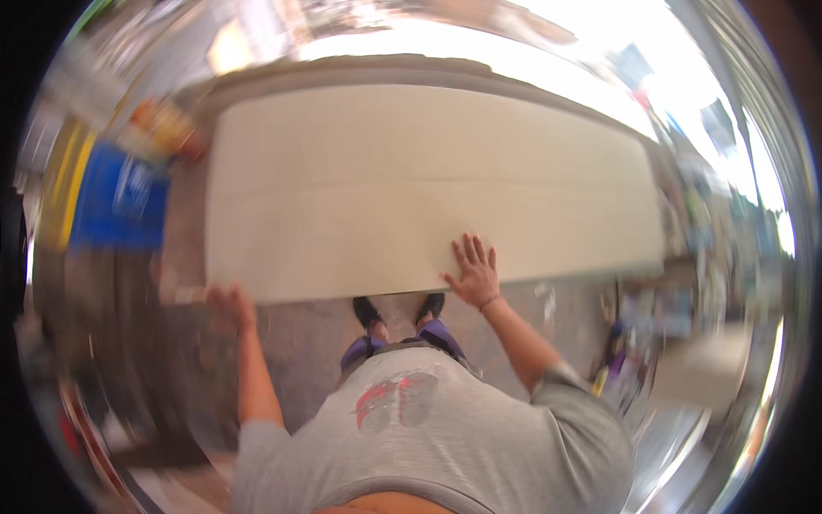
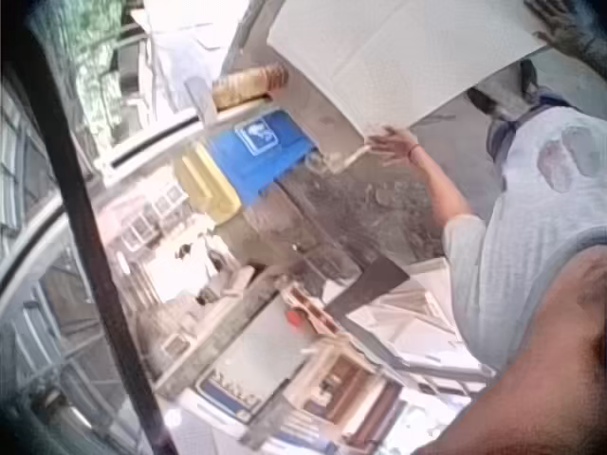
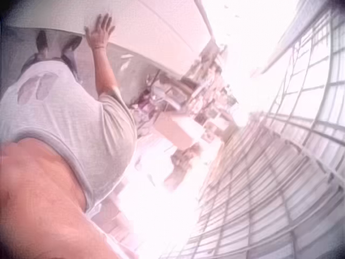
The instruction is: The person wipes a large white furniture panel with a cloth, handling different sides and sections of the piece and then moving another long green-backed panel onto the workspace.
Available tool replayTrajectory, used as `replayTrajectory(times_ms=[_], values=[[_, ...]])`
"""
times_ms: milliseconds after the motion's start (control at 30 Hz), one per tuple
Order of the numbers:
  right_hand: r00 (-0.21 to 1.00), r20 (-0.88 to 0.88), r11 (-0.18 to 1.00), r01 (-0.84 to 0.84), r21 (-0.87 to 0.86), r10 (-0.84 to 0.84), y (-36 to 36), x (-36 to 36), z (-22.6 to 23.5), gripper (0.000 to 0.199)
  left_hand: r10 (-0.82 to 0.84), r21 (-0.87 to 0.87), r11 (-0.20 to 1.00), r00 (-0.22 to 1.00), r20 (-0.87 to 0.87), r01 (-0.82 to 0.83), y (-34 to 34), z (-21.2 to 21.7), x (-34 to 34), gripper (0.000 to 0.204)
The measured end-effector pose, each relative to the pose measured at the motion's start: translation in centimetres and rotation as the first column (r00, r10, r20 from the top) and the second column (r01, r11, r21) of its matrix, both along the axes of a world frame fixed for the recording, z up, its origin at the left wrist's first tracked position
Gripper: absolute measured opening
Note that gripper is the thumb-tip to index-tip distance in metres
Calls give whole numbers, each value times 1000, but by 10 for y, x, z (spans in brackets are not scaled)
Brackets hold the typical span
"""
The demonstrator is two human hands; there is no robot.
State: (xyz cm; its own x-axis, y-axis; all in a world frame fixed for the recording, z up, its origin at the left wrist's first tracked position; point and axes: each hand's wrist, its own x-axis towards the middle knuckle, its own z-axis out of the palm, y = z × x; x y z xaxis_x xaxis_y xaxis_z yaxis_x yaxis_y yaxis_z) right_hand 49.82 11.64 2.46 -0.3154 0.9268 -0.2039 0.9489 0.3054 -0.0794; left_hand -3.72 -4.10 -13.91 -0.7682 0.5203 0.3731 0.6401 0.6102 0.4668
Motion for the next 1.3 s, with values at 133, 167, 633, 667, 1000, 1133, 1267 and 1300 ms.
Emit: replayTrajectory(times_ms=[133,167,633,667,1000,1133,1267,1300], values=[[771,98,771,635,-48,-629,-17,136,13,73,94,-401,902,980,-175,-159,-9,21,-1,64],[685,80,682,729,-65,-724,-29,162,17,72,107,-463,873,987,-123,-152,-10,46,8,63],[681,119,353,512,-783,-722,-360,230,-170,64,-718,-132,694,669,-192,707,104,86,310,66],[650,103,342,520,-782,-753,-385,239,-180,63,-816,-189,577,571,-88,795,114,109,363,67],[-268,-280,-88,848,-522,-922,-528,317,-195,46,-992,-299,-43,-76,-99,953,197,134,620,44],[-331,-197,-161,796,-584,-923,-528,322,-164,51,-995,-268,-80,-92,-33,960,210,129,638,40],[-280,-203,-109,797,-594,-938,-508,333,-182,53,-992,-256,-79,-102,-77,964,223,146,692,41],[-230,-220,-58,805,-590,-948,-497,338,-184,53,-988,-239,-92,-118,-97,967,229,147,704,41]])
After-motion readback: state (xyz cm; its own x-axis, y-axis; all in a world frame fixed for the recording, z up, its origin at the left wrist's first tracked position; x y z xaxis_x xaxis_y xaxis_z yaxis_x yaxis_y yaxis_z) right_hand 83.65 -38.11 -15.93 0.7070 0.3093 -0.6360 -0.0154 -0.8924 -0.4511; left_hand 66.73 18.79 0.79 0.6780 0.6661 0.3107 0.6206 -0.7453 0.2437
